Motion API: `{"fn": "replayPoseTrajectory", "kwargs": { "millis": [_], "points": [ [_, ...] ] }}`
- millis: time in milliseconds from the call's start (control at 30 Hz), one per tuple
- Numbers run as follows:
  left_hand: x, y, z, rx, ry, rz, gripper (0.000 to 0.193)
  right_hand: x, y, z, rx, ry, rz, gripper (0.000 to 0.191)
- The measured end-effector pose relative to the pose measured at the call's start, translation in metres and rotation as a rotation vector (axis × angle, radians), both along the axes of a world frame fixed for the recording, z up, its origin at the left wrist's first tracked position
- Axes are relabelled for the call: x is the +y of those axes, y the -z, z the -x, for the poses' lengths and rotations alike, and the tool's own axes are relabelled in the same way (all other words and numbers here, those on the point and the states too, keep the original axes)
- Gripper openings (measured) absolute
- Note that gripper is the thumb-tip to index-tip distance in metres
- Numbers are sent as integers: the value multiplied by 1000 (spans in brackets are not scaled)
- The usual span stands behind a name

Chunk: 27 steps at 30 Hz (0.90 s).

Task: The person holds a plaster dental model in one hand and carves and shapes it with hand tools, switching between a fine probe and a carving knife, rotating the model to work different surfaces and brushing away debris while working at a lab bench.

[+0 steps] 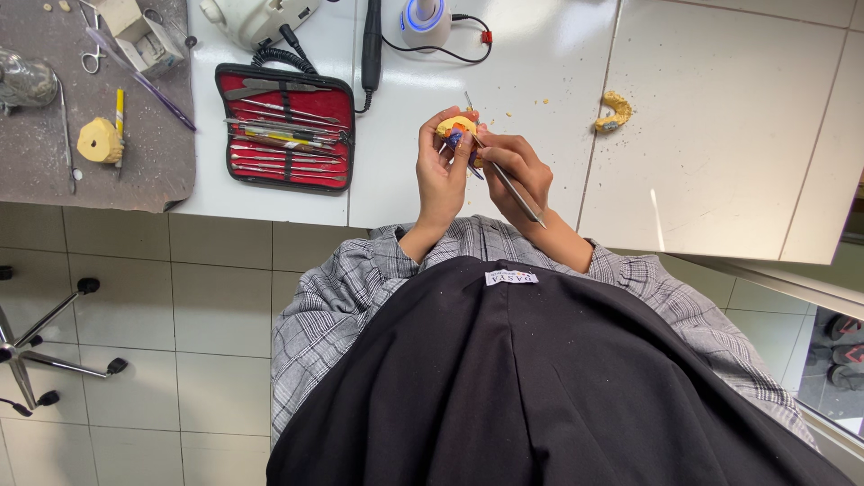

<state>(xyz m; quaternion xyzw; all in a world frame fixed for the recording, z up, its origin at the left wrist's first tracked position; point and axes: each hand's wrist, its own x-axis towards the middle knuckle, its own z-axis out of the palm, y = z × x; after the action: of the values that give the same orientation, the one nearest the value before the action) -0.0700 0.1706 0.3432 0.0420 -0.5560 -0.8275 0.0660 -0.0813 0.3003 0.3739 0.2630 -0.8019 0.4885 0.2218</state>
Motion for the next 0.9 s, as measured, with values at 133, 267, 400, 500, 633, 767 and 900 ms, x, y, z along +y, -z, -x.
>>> {"fn": "replayPoseTrajectory", "kwargs": {
  "millis": [133,267,400,500,633,767,900],
  "points": [
    [-4,-1,4,11,64,-163,42,-3,5,-1,-292,-60,378,19],
    [-8,-3,5,21,141,-243,48,7,9,5,-477,-104,578,20],
    [-8,-2,3,44,143,-150,49,13,11,3,-439,-72,385,20],
    [-6,-1,2,57,144,-112,46,12,9,-2,-352,-25,262,18],
    [-5,-1,5,46,135,-140,41,4,5,-1,-24,14,61,21],
    [-5,-3,6,15,126,-57,40,-1,4,2,81,56,-6,25],
    [-2,-5,6,32,82,-129,40,-2,7,2,-76,46,152,21]
  ]
}}
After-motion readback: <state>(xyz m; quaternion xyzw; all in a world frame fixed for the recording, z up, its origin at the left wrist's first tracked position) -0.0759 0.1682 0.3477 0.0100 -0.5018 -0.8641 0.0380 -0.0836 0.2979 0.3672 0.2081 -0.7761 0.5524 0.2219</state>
